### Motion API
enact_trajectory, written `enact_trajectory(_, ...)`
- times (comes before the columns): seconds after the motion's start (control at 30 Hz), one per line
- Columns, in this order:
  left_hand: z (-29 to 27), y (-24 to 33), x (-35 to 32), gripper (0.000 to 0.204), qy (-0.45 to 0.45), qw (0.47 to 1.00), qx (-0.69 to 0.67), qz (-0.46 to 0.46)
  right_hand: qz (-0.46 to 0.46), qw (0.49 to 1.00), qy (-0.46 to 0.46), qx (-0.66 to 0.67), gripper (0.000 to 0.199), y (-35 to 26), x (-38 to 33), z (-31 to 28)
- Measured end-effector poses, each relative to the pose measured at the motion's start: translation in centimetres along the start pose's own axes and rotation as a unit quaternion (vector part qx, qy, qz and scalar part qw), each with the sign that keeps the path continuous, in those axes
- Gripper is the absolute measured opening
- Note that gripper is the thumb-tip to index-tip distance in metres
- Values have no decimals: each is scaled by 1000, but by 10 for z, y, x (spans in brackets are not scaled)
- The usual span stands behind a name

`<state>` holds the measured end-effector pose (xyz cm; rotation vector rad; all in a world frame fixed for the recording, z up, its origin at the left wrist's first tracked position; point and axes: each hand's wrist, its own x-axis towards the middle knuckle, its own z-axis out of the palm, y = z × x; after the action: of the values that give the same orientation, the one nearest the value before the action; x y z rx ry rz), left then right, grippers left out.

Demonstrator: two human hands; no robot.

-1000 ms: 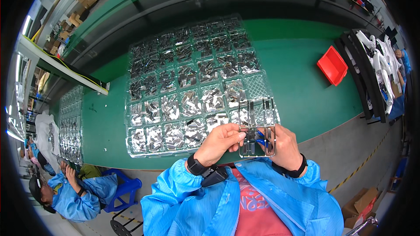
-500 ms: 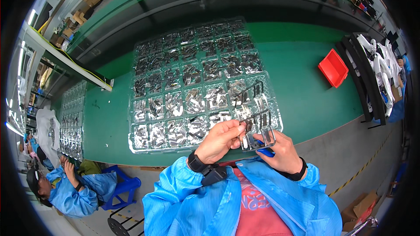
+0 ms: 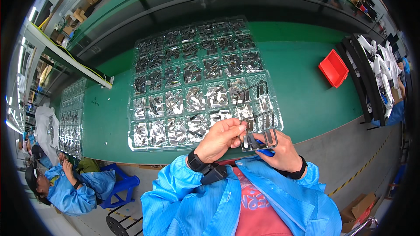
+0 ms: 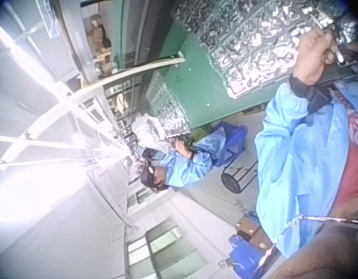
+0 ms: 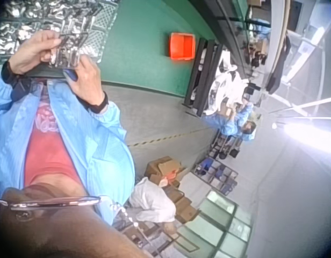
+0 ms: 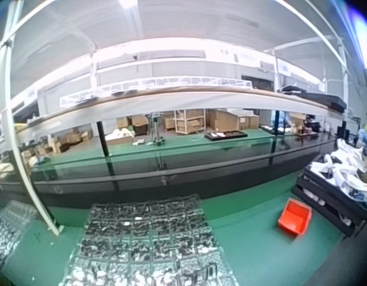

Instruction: Using pliers to trim or adjust metal wire components on a workbench in a manufacturing environment.

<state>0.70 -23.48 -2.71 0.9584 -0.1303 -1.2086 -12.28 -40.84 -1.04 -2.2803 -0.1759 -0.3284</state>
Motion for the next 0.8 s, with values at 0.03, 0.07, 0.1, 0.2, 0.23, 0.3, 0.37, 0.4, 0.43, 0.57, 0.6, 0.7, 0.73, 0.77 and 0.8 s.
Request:
enact_trajectory(0.03,0,0,0,13,-1,1000,0,-1,1,1000,0,0,50,1,-1,0)
enact_trajectory(0.07,1,-1,1,14,1,1000,-8,5,-1,1000,6,-1,50,2,-2,1)
enact_trajectory(0.1,1,-1,1,14,4,1000,-16,10,-3,1000,11,-2,50,3,-3,2)
enact_trajectory(0.2,12,7,-3,15,23,999,-25,14,1,999,27,-37,49,4,-2,-1)
enact_trajectory(0.23,11,6,-4,15,23,999,-25,13,1,999,28,-37,49,4,-2,-1)
enact_trajectory(0.3,8,2,-10,14,-12,1000,-5,4,1,997,46,-69,48,5,-2,-2)
enact_trajectory(0.37,3,-2,-11,14,-27,1000,13,1,-6,997,46,-65,48,5,-1,-2)
enact_trajectory(0.4,1,-3,-11,13,-42,999,31,-1,-13,997,46,-61,48,5,0,-2)
enact_trajectory(0.43,-1,-4,-9,13,-41,999,30,-1,-12,997,46,-60,48,5,1,-3)
enact_trajectory(0.57,-1,-8,-4,12,-39,999,-13,-13,-8,997,28,-77,46,5,2,-4)
enact_trajectory(0.6,-1,-9,-2,11,-30,999,-23,-20,1,997,24,-73,45,7,1,-3)
enact_trajectory(0.7,-1,-9,3,10,-23,999,-32,-12,-9,995,56,-87,45,13,-2,1)
enact_trajectory(0.73,-2,-9,5,10,-23,999,-31,-12,-9,995,56,-87,45,13,-2,1)
enact_trajectory(0.77,-3,-10,6,10,-11,1000,-4,0,-5,993,62,-98,43,14,-1,0)
enact_trajectory(0.8,-4,-9,8,11,1,1000,24,12,-1,992,69,-110,42,14,0,-2)
